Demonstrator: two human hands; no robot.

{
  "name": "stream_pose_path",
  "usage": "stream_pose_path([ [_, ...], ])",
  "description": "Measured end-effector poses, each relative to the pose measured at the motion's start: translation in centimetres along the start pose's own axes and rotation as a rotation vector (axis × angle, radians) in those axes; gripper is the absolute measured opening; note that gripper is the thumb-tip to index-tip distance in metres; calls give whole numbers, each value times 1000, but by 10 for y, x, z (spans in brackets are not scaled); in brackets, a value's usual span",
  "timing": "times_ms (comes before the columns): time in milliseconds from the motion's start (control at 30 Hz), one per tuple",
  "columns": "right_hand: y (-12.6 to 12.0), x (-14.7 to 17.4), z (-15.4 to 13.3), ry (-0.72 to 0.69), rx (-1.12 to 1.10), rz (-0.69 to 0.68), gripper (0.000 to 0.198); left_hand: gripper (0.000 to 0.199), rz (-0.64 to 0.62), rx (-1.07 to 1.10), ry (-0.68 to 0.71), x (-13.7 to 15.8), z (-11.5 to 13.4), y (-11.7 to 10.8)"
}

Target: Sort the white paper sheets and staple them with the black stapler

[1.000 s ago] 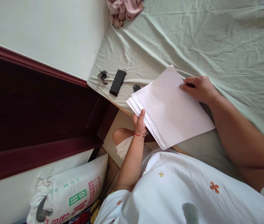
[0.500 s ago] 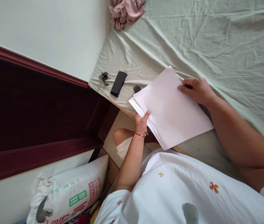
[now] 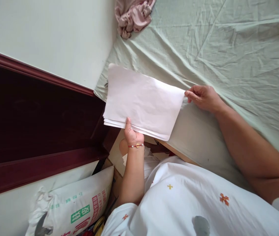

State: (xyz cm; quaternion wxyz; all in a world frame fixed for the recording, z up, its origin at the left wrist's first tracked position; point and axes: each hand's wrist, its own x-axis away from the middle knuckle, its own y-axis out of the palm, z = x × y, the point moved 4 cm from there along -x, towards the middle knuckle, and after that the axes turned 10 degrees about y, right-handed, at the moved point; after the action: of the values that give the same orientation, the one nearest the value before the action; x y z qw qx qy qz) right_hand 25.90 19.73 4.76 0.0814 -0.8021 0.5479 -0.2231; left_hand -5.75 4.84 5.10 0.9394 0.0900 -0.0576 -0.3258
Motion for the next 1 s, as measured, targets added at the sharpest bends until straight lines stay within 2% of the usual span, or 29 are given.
stream_pose_path([
  [133, 8, 0, 4, 83, -111, -168, 60, 44, -37, 72, 5, -1, 16, 13],
  [300, 13, 2, 6, 85, -244, -369, 57, 38, -34, 146, 11, 7, 21, 26],
  [400, 15, 6, 0, 84, -300, -441, 55, 36, -39, 154, 6, 12, 21, 34],
  [533, 19, 10, -8, 46, -462, -442, 51, 38, -93, 137, -11, 21, 14, 46],
  [633, 19, 7, -6, 13, -649, -326, 50, 38, -148, 122, -47, 30, -1, 51],
  [700, 17, 4, 1, 28, -722, -230, 47, 42, -173, 122, -53, 33, -12, 45],
  [800, 12, 0, 10, 11, -753, -152, 41, 49, -175, 142, -28, 26, -21, 18],
  [900, 5, 0, 13, -55, -764, -148, 37, 49, -173, 161, 42, 9, -18, -18],
  [1000, 3, 4, 11, -70, -735, -199, 37, 54, -235, 27, 87, 0, -14, -40],
])
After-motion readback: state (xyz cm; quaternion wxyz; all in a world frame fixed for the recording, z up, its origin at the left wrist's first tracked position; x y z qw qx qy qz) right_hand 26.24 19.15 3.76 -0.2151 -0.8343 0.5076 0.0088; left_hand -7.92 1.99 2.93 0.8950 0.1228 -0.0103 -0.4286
